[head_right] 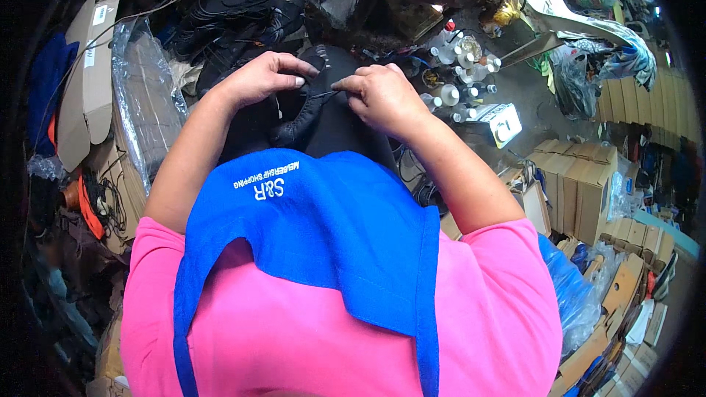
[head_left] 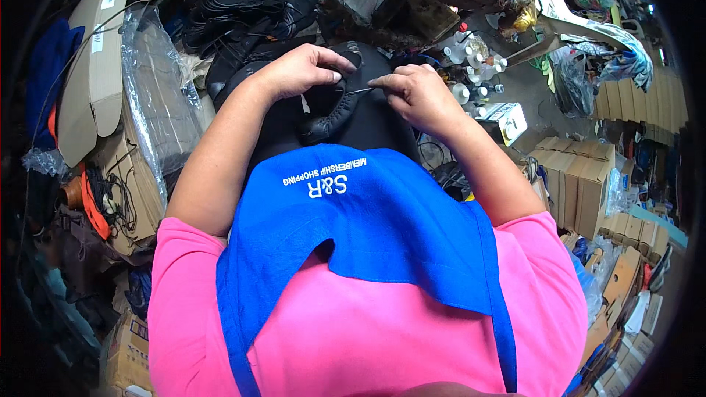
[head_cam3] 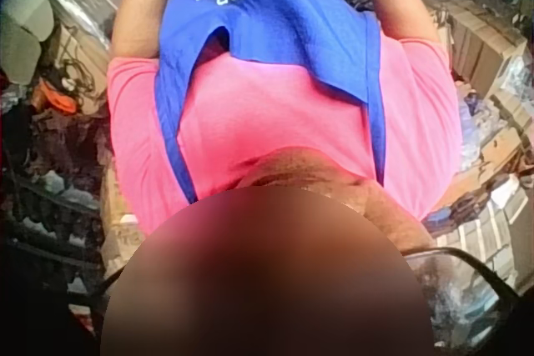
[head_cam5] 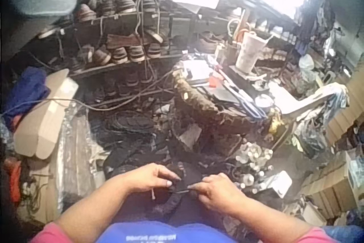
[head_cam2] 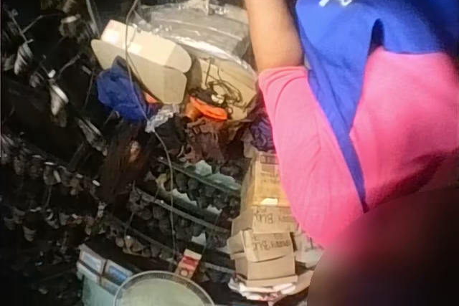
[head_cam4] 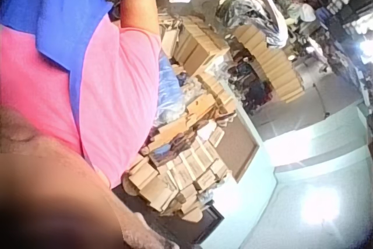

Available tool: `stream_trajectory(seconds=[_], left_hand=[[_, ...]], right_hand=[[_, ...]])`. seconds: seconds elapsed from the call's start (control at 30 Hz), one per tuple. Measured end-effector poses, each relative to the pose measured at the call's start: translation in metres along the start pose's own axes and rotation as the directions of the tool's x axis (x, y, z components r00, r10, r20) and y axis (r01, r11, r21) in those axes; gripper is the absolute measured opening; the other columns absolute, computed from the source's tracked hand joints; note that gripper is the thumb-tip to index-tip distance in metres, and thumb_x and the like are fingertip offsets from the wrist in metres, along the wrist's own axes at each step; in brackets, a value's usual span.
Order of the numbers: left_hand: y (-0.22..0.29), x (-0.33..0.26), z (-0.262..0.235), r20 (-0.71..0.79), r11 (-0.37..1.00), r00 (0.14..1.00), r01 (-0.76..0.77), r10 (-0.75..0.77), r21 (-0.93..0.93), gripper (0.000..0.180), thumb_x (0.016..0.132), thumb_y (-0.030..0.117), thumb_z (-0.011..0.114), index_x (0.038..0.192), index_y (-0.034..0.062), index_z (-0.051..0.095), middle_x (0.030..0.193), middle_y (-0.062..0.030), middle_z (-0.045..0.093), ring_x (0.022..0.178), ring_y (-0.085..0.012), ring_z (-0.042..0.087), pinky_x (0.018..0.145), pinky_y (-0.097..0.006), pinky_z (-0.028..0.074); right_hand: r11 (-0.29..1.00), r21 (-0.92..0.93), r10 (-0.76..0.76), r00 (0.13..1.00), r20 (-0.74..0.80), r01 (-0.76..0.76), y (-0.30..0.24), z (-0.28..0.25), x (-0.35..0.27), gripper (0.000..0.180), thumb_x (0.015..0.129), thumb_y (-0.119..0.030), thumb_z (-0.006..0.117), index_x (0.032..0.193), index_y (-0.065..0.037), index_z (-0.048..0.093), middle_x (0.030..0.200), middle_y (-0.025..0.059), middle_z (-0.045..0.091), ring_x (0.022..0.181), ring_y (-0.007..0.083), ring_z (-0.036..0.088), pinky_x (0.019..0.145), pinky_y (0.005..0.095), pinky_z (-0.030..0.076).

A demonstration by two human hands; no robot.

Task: The person is manually stitching or threading a black shoe upper while seated.

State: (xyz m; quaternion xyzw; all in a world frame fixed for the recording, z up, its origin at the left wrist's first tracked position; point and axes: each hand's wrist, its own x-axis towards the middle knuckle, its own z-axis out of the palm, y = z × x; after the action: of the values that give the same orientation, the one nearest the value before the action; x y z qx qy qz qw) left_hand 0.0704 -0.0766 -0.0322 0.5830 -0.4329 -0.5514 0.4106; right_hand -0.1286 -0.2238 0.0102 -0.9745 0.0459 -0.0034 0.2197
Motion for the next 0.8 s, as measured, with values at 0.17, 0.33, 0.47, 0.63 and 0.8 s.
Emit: stream_trajectory(seconds=[0.17,0.33,0.47,0.63,0.8], left_hand=[[-0.004,0.002,0.000,-0.024,1.000,1.000,0.005,-0.005,0.002,0.033,0.081,0.006,0.060,0.114,0.0009,0.063,0.107,-0.0059,0.065,0.098,-0.0124,0.058,0.091,-0.026,0.042],[-0.009,0.003,0.000,-0.033,0.999,0.999,-0.004,0.002,-0.046,0.034,0.081,0.005,0.059,0.114,-0.0001,0.062,0.104,-0.0052,0.066,0.097,-0.0125,0.058,0.092,-0.026,0.042],[-0.010,0.003,-0.001,-0.009,0.998,1.000,-0.009,0.008,-0.055,0.035,0.080,0.003,0.058,0.115,-0.0003,0.062,0.106,-0.0060,0.065,0.099,-0.0131,0.058,0.093,-0.026,0.042],[-0.008,0.002,-0.002,0.010,0.999,1.000,-0.006,0.007,-0.034,0.036,0.080,0.003,0.057,0.116,0.0008,0.062,0.108,-0.0062,0.064,0.101,-0.0137,0.057,0.094,-0.027,0.041],[-0.007,0.002,-0.003,0.036,0.999,0.999,-0.018,0.019,-0.029,0.036,0.080,0.002,0.057,0.116,0.0011,0.062,0.107,-0.0053,0.063,0.100,-0.0132,0.057,0.093,-0.027,0.042]], right_hand=[[0.998,-0.058,0.030,0.996,-0.080,-0.035,0.001,0.001,0.006,0.015,0.074,-0.019,0.068,0.087,-0.012,0.068,0.083,0.0078,0.061,0.085,0.0271,0.059,0.075,0.0386,0.045],[0.997,0.007,-0.074,0.953,-0.294,0.080,0.000,0.000,0.009,0.014,0.072,-0.018,0.070,0.084,-0.012,0.067,0.083,0.0080,0.058,0.079,0.0292,0.058,0.072,0.0395,0.045],[0.998,0.056,-0.031,0.989,-0.148,0.040,-0.002,0.004,0.010,0.018,0.072,-0.009,0.069,0.089,-0.009,0.068,0.079,0.0107,0.056,0.075,0.0290,0.058,0.066,0.0381,0.048],[1.000,0.018,-0.008,0.997,-0.083,0.009,-0.004,0.002,0.012,0.023,0.070,-0.006,0.067,0.093,-0.011,0.069,0.078,0.0111,0.056,0.074,0.0296,0.059,0.065,0.0376,0.048],[0.998,-0.065,-0.016,0.999,-0.033,0.013,-0.010,-0.004,0.016,0.018,0.071,-0.014,0.065,0.088,-0.013,0.070,0.080,0.0089,0.057,0.077,0.0283,0.059,0.067,0.0401,0.047]])
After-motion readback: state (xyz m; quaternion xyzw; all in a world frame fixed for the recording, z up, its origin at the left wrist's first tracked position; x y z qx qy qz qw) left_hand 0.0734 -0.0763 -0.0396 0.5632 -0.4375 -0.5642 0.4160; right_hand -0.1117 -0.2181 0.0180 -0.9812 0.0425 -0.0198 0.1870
